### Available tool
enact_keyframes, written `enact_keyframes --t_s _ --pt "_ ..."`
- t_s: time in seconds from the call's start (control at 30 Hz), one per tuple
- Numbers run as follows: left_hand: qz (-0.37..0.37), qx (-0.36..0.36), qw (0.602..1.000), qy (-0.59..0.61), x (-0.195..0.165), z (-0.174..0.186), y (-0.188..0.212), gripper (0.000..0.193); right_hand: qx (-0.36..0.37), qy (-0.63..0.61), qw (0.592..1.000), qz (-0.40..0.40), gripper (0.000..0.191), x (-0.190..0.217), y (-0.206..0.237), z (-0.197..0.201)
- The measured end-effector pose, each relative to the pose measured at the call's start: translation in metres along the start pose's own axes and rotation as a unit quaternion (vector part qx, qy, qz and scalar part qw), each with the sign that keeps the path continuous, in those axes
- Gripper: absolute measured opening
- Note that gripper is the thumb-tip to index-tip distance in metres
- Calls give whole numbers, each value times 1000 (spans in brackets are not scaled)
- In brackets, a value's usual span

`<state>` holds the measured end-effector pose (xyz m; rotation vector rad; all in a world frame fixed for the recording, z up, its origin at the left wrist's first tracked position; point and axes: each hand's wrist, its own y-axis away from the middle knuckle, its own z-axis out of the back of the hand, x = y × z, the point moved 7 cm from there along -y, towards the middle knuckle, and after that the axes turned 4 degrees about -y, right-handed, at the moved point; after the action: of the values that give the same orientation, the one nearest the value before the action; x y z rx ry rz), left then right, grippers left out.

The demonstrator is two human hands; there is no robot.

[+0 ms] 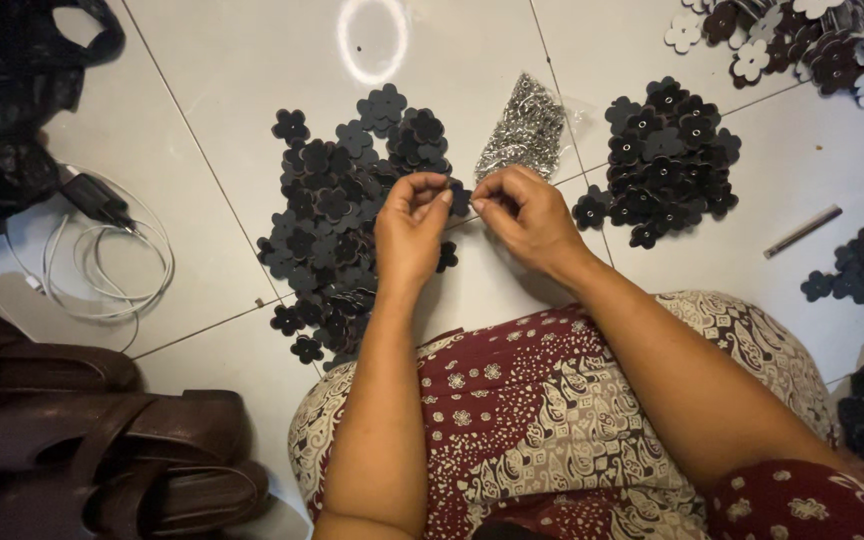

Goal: The person sits on the floor and repeatedly picks up black flower-shaped pieces and small silver fasteners, then presses them together by hand. The assembled units are placed into a growing pile on the floor.

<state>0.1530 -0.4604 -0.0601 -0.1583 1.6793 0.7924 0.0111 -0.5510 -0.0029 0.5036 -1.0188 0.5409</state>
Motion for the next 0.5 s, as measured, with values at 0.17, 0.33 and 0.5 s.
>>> enact_keyframes --t_s 0.17,0.33,0.5 --pt "-15 38 999 30 0 -7 1 35 -3 19 1000 10 10 4 0 0" --pt "-10 57 997 47 1 -10 1 42 -12 23 1000 18 9 5 -1 1" --pt "-13 65 997 40 1 -13 1 44 -15 34 999 25 9 5 0 1"
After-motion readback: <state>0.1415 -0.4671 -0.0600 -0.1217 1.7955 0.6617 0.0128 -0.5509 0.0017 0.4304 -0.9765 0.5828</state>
